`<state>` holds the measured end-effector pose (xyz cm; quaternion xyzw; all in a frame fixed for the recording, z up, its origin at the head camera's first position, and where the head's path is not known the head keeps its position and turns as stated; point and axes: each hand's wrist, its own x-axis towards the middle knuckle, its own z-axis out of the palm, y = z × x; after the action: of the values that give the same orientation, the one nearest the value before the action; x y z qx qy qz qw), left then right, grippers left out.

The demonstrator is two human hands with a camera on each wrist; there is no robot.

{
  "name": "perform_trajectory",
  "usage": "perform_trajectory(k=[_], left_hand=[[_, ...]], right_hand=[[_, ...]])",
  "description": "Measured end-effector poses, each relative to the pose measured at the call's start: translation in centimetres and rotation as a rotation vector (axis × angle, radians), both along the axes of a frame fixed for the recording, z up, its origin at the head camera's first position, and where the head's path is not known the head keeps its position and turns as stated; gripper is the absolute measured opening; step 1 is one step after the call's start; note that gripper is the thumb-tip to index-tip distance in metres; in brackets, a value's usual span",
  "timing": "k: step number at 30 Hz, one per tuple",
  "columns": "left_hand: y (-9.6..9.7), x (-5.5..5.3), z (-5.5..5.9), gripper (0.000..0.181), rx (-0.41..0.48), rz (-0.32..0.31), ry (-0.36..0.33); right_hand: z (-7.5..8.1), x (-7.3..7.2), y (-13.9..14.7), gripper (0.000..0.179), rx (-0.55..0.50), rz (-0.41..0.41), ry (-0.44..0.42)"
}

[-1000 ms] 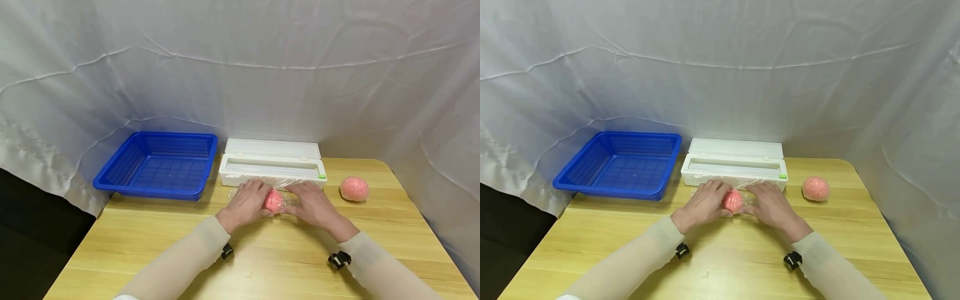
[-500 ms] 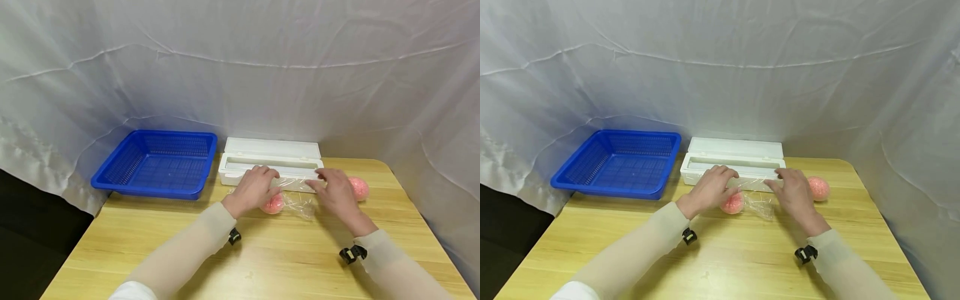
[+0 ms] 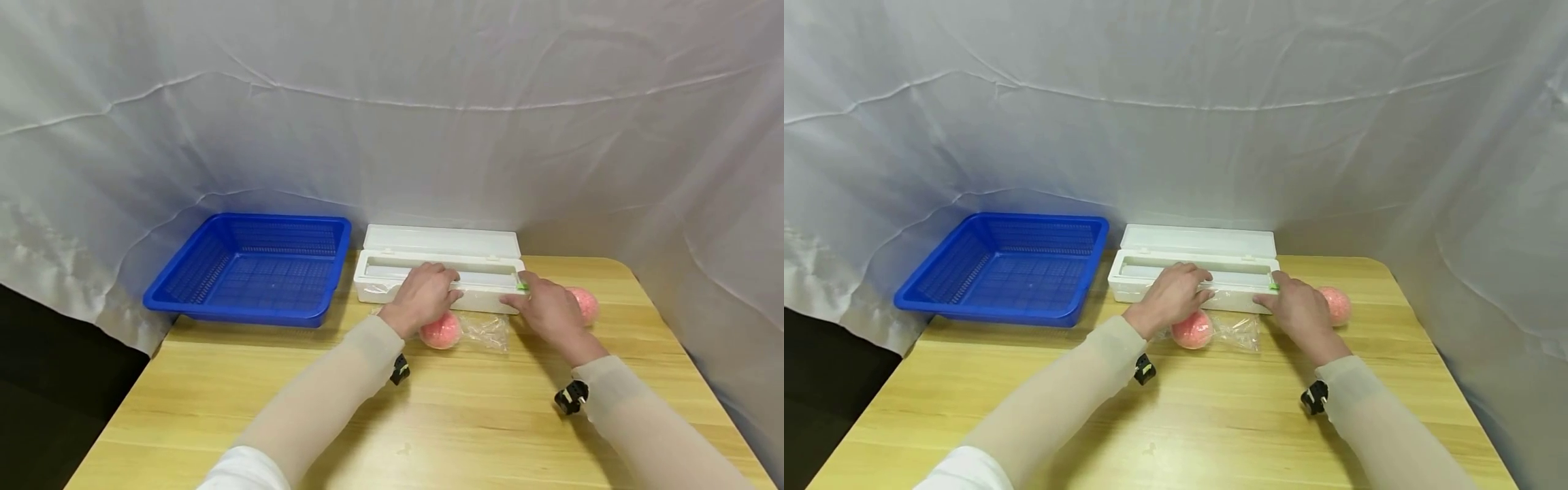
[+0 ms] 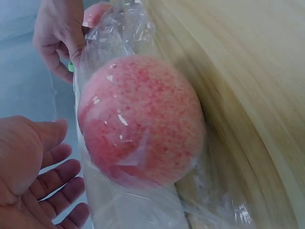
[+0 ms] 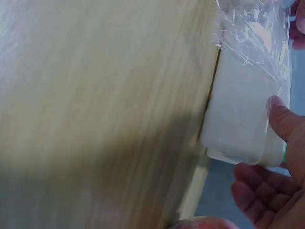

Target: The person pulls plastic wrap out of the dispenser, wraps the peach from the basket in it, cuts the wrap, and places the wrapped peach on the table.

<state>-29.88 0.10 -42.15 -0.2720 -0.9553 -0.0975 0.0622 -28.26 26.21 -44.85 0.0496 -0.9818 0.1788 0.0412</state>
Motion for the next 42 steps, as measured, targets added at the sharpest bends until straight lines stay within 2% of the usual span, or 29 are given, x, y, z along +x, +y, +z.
perform_trajectory(k=[3,7,13,16,20,23,27,33,38,42], left_hand=[[0.0,0.0,-0.1,0.032,-0.014,-0.023,0.023],[0.0,0.0,0.0,0.025,-0.020,-0.032,0.039],[0.9,-0.2,1.0,0.025,-0.013,-0.040,-0.004],[2.6,-0.7,1.7,0.027,-0.026,-0.055,-0.029],[5.8,-1.1,2.1,0.030,-0.032,-0.108,-0.065],[8.0,-1.3,2.1,0.033,-0.028,-0.142,-0.093],[10.0,-1.4,1.6,0.032,-0.014,-0.135,-0.116],[11.2,-1.5,1.1,0.016,0.005,-0.078,-0.095],[11.8,-1.5,0.7,0.016,-0.017,-0.074,-0.040],[11.8,-1.6,0.7,0.016,-0.015,-0.098,-0.005]], right_hand=[[-0.4,0.2,0.3,0.078,-0.014,0.005,0.047],[-0.7,0.4,0.6,0.072,-0.046,0.020,0.092],[-1.0,0.6,0.9,0.068,-0.064,0.021,0.128],[-1.1,0.9,1.2,0.067,-0.065,0.023,0.146],[-1.4,1.0,1.6,0.069,-0.061,0.030,0.174],[-1.6,0.8,1.8,0.068,-0.052,0.044,0.196],[-1.7,0.6,1.6,0.060,-0.058,0.063,0.210],[-1.6,0.6,1.0,0.043,-0.081,0.052,0.179],[-1.4,0.7,0.9,0.037,-0.098,0.045,0.168],[-1.3,0.7,0.8,0.037,-0.097,0.045,0.167]])
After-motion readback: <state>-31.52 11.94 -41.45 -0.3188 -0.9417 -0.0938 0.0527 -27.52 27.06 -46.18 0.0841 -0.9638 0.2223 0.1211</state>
